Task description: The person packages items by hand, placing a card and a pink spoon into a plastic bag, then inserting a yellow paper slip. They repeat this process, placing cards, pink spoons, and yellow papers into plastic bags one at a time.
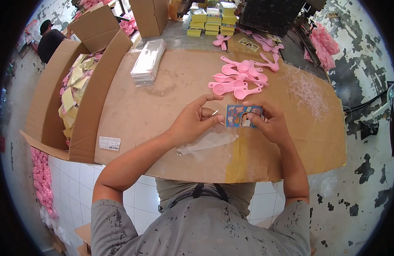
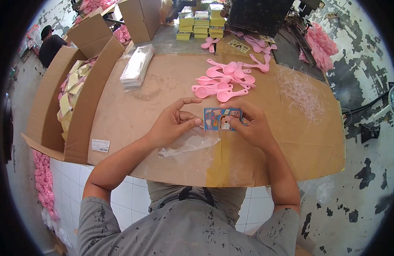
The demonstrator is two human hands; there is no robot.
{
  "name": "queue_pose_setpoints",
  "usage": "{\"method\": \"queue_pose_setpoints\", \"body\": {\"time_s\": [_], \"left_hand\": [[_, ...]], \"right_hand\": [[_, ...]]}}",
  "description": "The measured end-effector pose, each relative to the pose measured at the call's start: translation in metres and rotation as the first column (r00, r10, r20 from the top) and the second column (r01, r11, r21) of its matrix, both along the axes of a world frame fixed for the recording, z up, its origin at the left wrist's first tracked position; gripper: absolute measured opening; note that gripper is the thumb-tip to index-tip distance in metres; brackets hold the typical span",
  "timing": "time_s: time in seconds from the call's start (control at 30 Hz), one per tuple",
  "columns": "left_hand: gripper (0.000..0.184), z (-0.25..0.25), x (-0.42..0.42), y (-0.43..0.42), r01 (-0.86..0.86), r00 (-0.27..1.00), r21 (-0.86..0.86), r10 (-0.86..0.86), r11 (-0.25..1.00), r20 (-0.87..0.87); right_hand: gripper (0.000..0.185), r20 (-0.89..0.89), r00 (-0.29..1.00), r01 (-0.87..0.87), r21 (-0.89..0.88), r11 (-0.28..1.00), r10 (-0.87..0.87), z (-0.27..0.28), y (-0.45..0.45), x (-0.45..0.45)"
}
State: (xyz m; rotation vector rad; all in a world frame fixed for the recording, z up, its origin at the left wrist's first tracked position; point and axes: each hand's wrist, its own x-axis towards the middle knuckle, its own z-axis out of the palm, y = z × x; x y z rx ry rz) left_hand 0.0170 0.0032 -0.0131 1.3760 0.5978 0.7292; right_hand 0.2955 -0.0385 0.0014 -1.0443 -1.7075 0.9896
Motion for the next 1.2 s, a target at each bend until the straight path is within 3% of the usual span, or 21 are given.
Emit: {"method": "queue_pose_setpoints", "body": {"time_s": [0.1, 0.2, 0.3, 0.4, 0.53, 0.6, 0.7, 0.8, 0.9, 1.0, 1.1, 1.2], "left_hand": [[0.059, 0.004, 0.001, -0.006, 0.039, 0.997, 0.059, -0.035, 0.997, -0.067], [0.059, 0.006, 0.002, -0.012, 0.068, 0.991, 0.094, -0.057, 0.993, -0.119], [0.06, 0.008, 0.0, -0.011, 0.081, 0.987, 0.117, -0.063, 0.99, -0.149], [0.06, 0.002, -0.001, -0.008, 0.089, 0.989, 0.156, -0.069, 0.984, -0.13], [0.059, 0.009, -0.003, -0.009, 0.103, 0.983, 0.038, -0.096, 0.994, -0.154], [0.057, 0.008, -0.004, -0.008, 0.087, 0.985, 0.075, -0.074, 0.993, -0.157], [0.055, 0.007, -0.006, -0.006, 0.054, 0.994, 0.028, -0.051, 0.998, -0.099], [0.053, 0.004, -0.006, -0.003, 0.039, 0.999, -0.055, -0.04, 0.998, -0.015], [0.051, 0.01, -0.009, -0.003, 0.052, 0.998, -0.05, -0.053, 0.997, -0.019], [0.049, 0.018, -0.011, -0.004, 0.027, 0.999, -0.019, -0.028, 0.999, -0.036], [0.05, 0.015, -0.01, -0.003, 0.002, 0.999, -0.008, -0.002, 1.0, 0.033], [0.051, 0.009, -0.008, -0.002, -0.004, 1.0, 0.004, 0.004, 1.0, 0.029]], "right_hand": [[0.037, 0.336, 0.939, -0.151, 0.219, 0.964, 0.071, 0.01, 0.003, 0.001], [0.034, 0.144, 0.987, -0.066, -0.039, 0.997, 0.071, 0.012, -0.005, -0.022], [0.034, -0.028, 0.989, 0.143, -0.066, 0.988, -0.145, 0.004, -0.004, -0.032], [0.024, -0.111, 0.989, 0.083, -0.099, 0.992, -0.094, -0.002, -0.002, -0.026], [0.02, 0.104, 0.992, -0.079, 0.017, 0.997, 0.076, -0.004, 0.0, -0.023], [0.022, 0.203, 0.966, -0.19, 0.119, 0.975, 0.163, 0.005, 0.008, -0.019], [0.026, 0.446, 0.864, 0.12, 0.267, 0.956, -0.233, 0.011, 0.033, 0.001], [0.025, 0.661, 0.648, 0.139, 0.386, 0.912, -0.378, 0.007, 0.048, 0.015], [0.022, 0.702, 0.55, -0.023, 0.555, 0.832, -0.453, 0.001, 0.055, 0.015], [0.019, 0.674, 0.672, -0.066, 0.467, 0.882, -0.307, 0.015, 0.054, 0.017], [0.016, 0.521, 0.849, 0.056, 0.084, 0.995, -0.092, 0.042, 0.034, 0.008], [0.015, 0.347, 0.938, -0.017, 0.104, 0.994, -0.021, 0.057, 0.016, -0.003]]}}
